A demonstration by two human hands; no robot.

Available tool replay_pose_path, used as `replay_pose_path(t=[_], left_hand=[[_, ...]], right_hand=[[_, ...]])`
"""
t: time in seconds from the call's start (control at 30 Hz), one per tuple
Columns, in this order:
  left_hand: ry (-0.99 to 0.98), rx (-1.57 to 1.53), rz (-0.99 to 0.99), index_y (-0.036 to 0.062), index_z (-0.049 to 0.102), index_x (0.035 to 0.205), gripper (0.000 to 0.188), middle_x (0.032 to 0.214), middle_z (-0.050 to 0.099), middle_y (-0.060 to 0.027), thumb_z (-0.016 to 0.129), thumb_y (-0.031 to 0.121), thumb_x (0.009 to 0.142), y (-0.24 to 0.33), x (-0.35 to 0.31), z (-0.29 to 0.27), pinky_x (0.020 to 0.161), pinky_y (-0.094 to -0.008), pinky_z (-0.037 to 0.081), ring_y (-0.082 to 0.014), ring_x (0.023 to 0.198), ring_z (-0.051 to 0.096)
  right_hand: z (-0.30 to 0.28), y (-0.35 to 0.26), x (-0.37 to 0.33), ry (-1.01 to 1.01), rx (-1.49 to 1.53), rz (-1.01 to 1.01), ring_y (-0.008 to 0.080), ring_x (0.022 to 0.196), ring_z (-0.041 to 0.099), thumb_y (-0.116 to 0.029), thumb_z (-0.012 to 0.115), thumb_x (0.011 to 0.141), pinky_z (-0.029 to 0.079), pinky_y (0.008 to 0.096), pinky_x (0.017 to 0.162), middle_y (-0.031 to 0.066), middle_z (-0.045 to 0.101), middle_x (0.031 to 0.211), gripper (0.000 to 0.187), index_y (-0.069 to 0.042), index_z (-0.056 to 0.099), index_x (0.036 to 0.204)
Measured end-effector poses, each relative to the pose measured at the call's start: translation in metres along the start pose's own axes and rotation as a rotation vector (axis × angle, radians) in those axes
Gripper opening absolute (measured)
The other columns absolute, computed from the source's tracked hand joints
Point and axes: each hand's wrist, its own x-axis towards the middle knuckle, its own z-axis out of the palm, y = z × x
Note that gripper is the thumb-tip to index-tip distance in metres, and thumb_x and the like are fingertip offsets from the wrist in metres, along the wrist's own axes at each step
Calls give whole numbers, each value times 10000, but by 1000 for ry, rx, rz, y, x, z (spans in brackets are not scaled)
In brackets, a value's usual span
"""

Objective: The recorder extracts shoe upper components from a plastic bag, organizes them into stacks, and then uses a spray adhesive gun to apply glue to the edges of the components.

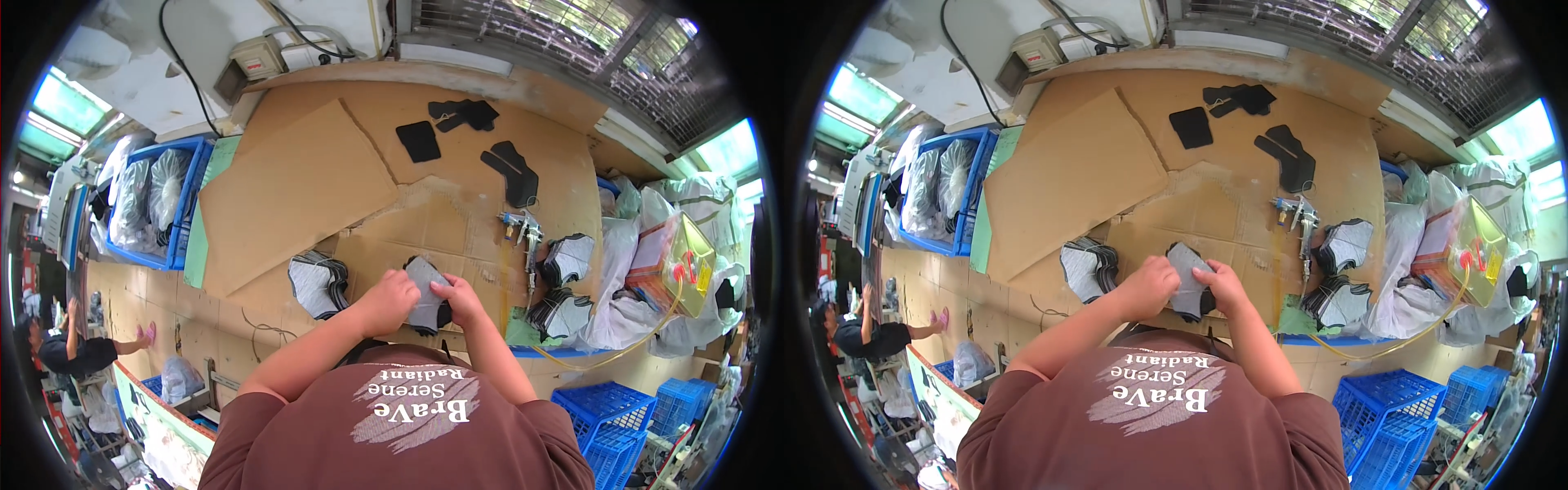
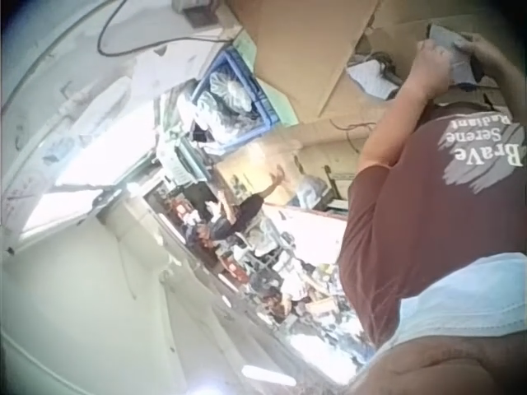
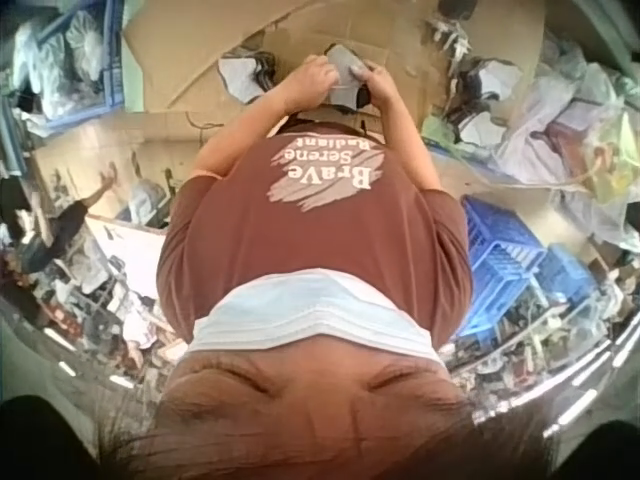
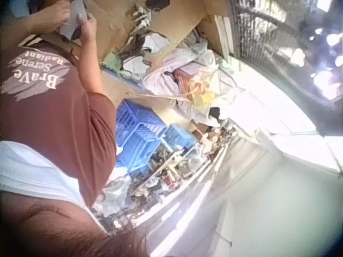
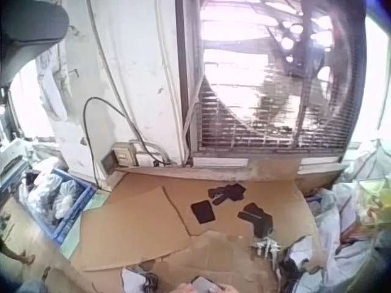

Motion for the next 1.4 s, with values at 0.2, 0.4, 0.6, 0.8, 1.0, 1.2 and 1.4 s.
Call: replay_pose_path(t=[0.2, 0.4, 0.6, 0.8, 1.0, 1.2, 1.4], left_hand=[[-96, -131, -113, 85, 519, 692, 152, 641, 524, -68, 620, 194, 726, 14, -8, 1, 740, -368, 349, -255, 671, 526], [-1, -188, -93, 103, 526, 664, 202, 627, 529, -46, 674, 238, 686, 17, -16, 4, 693, -343, 334, -232, 641, 523], [98, -183, -227, 104, 513, 639, 190, 601, 524, -30, 675, 195, 681, 24, -38, 19, 677, -323, 321, -198, 596, 515], [-108, -393, -95, 100, 514, 640, 188, 563, 521, -46, 654, 185, 732, 29, -39, 17, 710, -315, 339, -214, 562, 482], [78, -561, -678, 51, 574, 787, 149, 561, 530, -85, 627, 187, 756, 19, -54, 16, 550, -334, 397, -225, 511, 480], [266, -543, -718, 12, 494, 1079, 443, 595, 512, -79, 667, 227, 734, 18, -29, 0, 502, -319, 372, -177, 512, 475], [225, -430, -610, 24, 521, 1126, 664, 1019, 563, -196, 754, 383, 618, -4, -3, 49, 874, -352, 404, -331, 995, 522]], right_hand=[[-14, 10, -22, -64, -261, -43, 135, 744, 574, -133, 613, 808, 465, 265, 681, 48, 613, 868, 268, 21, 561, 1022], [-13, 11, -19, 63, 30, 100, 198, 762, 608, -104, 569, 834, 506, 335, 711, 85, 616, 889, 263, 47, 529, 1047], [-10, 21, -13, 105, 285, 98, 278, 924, 581, -188, 506, 879, 448, 443, 860, 132, 595, 1011, 301, 30, 506, 1086], [-35, 8, 9, 391, 640, 101, 286, 1087, 474, -298, 453, 904, 357, 560, 895, 60, 508, 1181, 358, -97, 426, 1198], [-45, -17, 13, 300, 353, -280, 214, 867, 581, -166, 471, 902, 506, 368, 717, 90, 566, 1008, 251, -21, 456, 1107], [1, -6, 16, 326, 36, -321, 158, 798, 577, -149, 552, 859, 486, 299, 658, 71, 584, 905, 233, 4, 497, 1026], [19, 28, 16, 550, -560, -375, 156, 668, 551, -226, 646, 761, 460, 294, 590, 118, 575, 806, 357, 41, 503, 949]])
